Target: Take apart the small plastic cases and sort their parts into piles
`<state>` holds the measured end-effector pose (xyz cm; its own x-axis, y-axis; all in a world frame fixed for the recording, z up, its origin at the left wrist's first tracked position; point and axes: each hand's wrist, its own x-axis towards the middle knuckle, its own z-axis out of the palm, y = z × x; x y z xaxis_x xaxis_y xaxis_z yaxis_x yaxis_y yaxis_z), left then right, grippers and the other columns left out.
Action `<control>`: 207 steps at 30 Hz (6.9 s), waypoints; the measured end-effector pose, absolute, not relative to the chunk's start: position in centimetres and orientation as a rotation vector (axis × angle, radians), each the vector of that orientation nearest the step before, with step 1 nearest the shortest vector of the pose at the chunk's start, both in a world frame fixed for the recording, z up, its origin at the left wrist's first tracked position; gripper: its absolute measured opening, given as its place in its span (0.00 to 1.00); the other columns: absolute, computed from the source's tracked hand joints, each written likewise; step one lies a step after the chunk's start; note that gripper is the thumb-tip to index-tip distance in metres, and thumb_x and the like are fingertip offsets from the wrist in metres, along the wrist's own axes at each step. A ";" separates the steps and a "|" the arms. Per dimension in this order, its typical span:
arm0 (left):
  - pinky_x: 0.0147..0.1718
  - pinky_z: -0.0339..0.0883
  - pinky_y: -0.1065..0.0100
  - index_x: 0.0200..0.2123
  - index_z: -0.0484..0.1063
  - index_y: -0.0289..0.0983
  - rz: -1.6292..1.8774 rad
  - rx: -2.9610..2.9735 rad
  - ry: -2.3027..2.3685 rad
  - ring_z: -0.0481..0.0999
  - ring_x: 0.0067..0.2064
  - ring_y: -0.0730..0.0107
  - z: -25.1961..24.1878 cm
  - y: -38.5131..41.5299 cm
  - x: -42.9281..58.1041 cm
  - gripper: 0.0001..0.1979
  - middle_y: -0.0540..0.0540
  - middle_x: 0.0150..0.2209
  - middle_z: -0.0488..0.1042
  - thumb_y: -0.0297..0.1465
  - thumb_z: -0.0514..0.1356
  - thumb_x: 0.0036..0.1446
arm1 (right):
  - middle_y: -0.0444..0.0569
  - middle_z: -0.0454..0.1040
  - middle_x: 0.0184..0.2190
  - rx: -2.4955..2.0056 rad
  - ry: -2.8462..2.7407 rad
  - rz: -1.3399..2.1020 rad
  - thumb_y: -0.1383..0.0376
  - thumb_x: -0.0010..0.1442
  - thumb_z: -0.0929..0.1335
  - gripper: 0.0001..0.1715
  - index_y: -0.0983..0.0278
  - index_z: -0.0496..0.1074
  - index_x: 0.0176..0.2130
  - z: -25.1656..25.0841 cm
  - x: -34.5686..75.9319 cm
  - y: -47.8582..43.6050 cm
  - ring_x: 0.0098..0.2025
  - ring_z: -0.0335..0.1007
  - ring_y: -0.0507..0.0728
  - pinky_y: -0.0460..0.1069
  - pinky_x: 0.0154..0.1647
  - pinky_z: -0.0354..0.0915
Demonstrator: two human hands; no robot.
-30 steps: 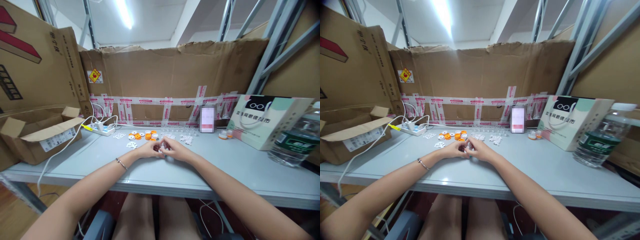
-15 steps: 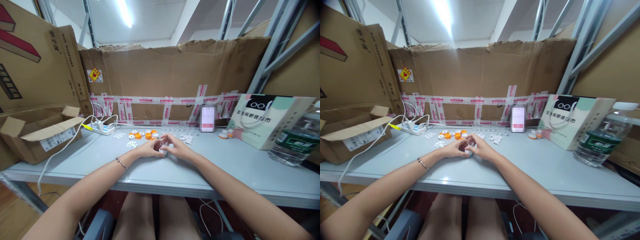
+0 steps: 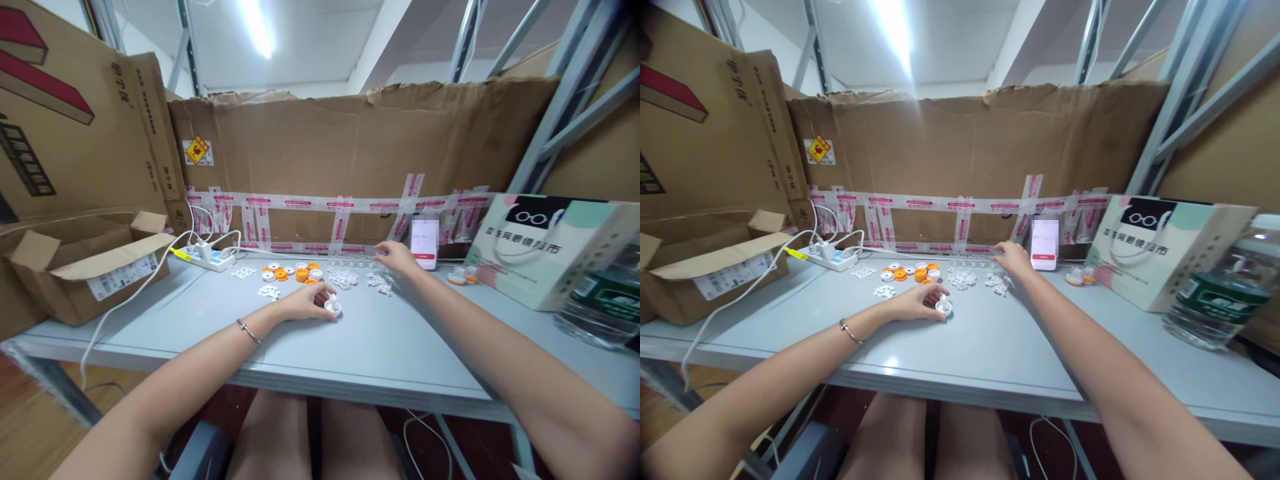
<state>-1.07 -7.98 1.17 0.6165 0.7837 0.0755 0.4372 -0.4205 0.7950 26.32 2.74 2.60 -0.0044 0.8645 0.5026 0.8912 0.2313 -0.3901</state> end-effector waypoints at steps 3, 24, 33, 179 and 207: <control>0.42 0.61 0.67 0.45 0.64 0.35 0.579 2.094 0.929 0.66 0.41 0.69 0.9 -7.8 -1.1 0.27 0.47 0.37 0.65 0.34 0.66 0.40 | 0.53 0.74 0.39 -1.693 -1.878 -0.101 0.65 0.45 0.70 0.14 0.63 0.73 0.36 1.3 26.2 3.3 0.46 0.64 0.64 0.58 0.46 0.57; 0.31 0.61 0.71 0.34 0.65 0.34 0.620 2.147 0.860 0.66 0.33 0.72 0.7 -7.8 -0.9 0.18 0.49 0.32 0.67 0.35 0.65 0.41 | 0.46 0.73 0.31 -1.020 -2.280 0.616 0.56 0.47 0.69 0.15 0.63 0.70 0.33 2.1 17.7 -8.2 0.33 0.67 0.55 0.48 0.33 0.61; 0.25 0.58 0.73 0.32 0.67 0.32 0.635 2.206 0.935 0.66 0.28 0.74 0.5 -7.8 -0.5 0.16 0.50 0.27 0.68 0.36 0.64 0.42 | 0.49 0.73 0.36 -0.925 -1.978 0.354 0.68 0.56 0.60 0.12 0.61 0.70 0.38 1.6 16.7 -10.0 0.38 0.66 0.57 0.53 0.42 0.61; 0.29 0.62 0.69 0.32 0.68 0.33 1.114 3.444 0.892 0.69 0.30 0.70 2.6 -5.6 -0.1 0.11 0.46 0.27 0.72 0.26 0.47 0.61 | 0.46 0.77 0.24 -0.957 -1.481 1.051 0.59 0.46 0.70 0.12 0.64 0.78 0.29 1.6 16.7 -6.3 0.29 0.72 0.54 0.51 0.36 0.69; 0.35 0.66 0.66 0.37 0.68 0.33 1.267 3.046 0.865 0.69 0.34 0.68 1.8 -3.5 -0.8 0.07 0.44 0.32 0.72 0.28 0.54 0.55 | 0.48 0.73 0.20 -1.391 -1.721 0.555 0.67 0.45 0.65 0.07 0.67 0.73 0.22 -0.2 20.7 -0.5 0.26 0.68 0.55 0.47 0.28 0.61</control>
